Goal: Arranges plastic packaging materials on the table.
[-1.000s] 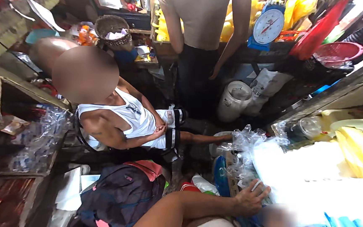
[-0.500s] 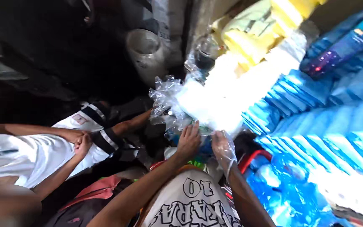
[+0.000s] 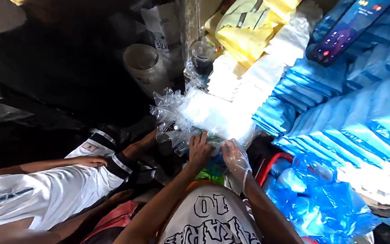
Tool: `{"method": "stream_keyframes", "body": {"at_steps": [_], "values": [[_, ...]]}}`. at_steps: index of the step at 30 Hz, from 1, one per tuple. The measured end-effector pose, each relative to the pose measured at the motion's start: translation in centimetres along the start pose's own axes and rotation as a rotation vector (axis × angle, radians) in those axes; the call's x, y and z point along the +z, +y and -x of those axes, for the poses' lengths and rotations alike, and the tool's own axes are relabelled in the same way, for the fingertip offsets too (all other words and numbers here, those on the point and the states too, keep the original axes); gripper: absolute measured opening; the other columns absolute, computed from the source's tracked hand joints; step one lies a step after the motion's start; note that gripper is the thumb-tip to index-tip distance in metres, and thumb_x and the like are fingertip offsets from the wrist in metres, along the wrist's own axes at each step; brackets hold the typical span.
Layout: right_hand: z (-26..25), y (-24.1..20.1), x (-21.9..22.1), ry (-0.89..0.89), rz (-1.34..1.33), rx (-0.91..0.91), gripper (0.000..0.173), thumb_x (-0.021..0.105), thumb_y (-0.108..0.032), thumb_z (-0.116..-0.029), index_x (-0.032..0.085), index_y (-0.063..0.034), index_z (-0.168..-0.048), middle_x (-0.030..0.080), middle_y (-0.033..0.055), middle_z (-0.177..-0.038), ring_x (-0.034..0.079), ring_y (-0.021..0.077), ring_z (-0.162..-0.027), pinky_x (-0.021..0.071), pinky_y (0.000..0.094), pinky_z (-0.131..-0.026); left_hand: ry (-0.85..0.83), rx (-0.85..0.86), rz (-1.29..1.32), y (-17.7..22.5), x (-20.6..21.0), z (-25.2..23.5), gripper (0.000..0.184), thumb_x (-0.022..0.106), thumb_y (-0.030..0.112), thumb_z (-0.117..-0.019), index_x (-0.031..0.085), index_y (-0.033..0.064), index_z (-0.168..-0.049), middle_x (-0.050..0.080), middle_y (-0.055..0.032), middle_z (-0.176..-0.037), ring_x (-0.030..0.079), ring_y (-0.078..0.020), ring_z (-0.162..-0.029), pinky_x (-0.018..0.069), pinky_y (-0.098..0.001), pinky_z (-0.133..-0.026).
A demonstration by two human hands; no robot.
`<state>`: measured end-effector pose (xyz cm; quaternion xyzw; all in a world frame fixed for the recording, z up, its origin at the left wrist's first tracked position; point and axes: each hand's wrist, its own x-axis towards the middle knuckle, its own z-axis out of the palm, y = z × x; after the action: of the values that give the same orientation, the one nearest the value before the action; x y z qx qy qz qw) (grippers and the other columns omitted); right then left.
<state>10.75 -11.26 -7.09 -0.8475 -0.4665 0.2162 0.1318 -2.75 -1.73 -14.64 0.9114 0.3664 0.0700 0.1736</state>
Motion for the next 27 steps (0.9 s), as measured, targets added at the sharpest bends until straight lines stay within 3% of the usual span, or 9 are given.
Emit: {"method": "stream_keyframes", "body": {"at_steps": [2, 5, 11, 15, 18, 23, 27], "values": [[0.2, 0.3, 0.1, 0.008, -0.019, 0.002, 0.04, 0.041, -0.04, -0.1073, 0.072, -0.0179, -0.12, 0.069, 0.0055, -0.123, 0.064, 0.0188, -0.118, 0.0504, 0.0407, -0.105, 0.042, 0.02, 0.016, -0.5, 0.1, -0.1, 0.024, 0.058, 0.035, -0.1007, 0.078, 0.0207, -0.1, 0.05, -0.012, -0.153, 0.052, -0.0358, -0.134, 0.0345, -0.0639, -0.112], [0.3, 0.8, 0.6, 0.009, -0.042, 0.007, 0.039, 0.042, -0.04, -0.1072, 0.072, -0.0176, -0.12, 0.07, 0.0054, -0.122, 0.065, 0.0185, -0.117, 0.0509, 0.0403, -0.104, -0.002, 0.036, 0.013, -0.8, -0.3, -0.1, 0.023, 0.056, 0.035, -0.1026, 0.078, 0.0277, -0.104, 0.049, -0.0106, -0.154, 0.051, -0.0349, -0.135, 0.0335, -0.0648, -0.112], [0.2, 0.9, 0.9, 0.01, -0.11, 0.021, 0.038, 0.045, -0.038, -0.1066, 0.073, -0.0156, -0.118, 0.071, 0.0057, -0.119, 0.065, 0.0185, -0.116, 0.0507, 0.0412, -0.104, -0.038, -0.002, 0.005, -0.2, -0.3, -0.3, 0.027, 0.065, 0.036, -0.0955, 0.076, 0.0121, -0.102, 0.045, -0.0156, -0.157, 0.048, -0.0385, -0.137, 0.035, -0.0643, -0.109], [0.5, 0.6, 0.7, 0.012, -0.083, 0.018, 0.037, 0.045, -0.037, -0.1067, 0.073, -0.0168, -0.118, 0.071, 0.0058, -0.119, 0.065, 0.0186, -0.116, 0.0512, 0.0406, -0.103, 0.055, -0.002, -0.009, -0.2, 0.7, -0.5, 0.018, 0.063, 0.027, -0.095, 0.075, 0.0135, -0.092, 0.049, -0.0139, -0.153, 0.05, -0.0374, -0.134, 0.0389, -0.0629, -0.105], [0.5, 0.6, 0.4, 0.009, -0.096, 0.034, 0.036, 0.045, -0.038, -0.1067, 0.073, -0.0178, -0.117, 0.071, 0.0047, -0.119, 0.065, 0.0176, -0.116, 0.051, 0.04, -0.103, 0.106, 0.045, 0.001, -0.9, 1.1, -0.4, 0.016, 0.062, 0.022, -0.0963, 0.077, 0.0175, -0.093, 0.052, -0.0114, -0.15, 0.053, -0.0359, -0.131, 0.0413, -0.0614, -0.102], [0.5, 0.5, 0.6, 0.01, -0.093, 0.029, 0.038, 0.044, -0.04, -0.1069, 0.073, -0.019, -0.117, 0.071, 0.0037, -0.118, 0.065, 0.0175, -0.115, 0.0505, 0.0421, -0.103, 0.154, 0.058, -0.007, -1.1, 1.4, -0.6, 0.021, 0.06, 0.029, -0.0958, 0.076, 0.0163, -0.09, 0.054, -0.0112, -0.148, 0.054, -0.0355, -0.129, 0.0424, -0.0606, -0.1], [0.6, 0.0, 0.5, 0.037, -0.096, 0.032, 0.038, 0.044, -0.041, -0.1066, 0.073, -0.0185, -0.118, 0.071, 0.0039, -0.119, 0.065, 0.0173, -0.115, 0.0512, 0.0409, -0.103, 0.161, 0.005, 0.009, -1.0, 1.4, -0.7, 0.026, 0.058, 0.03, -0.095, 0.075, 0.0145, -0.084, 0.055, -0.006, -0.147, 0.055, -0.0315, -0.129, 0.0419, -0.0589, -0.101]]}}
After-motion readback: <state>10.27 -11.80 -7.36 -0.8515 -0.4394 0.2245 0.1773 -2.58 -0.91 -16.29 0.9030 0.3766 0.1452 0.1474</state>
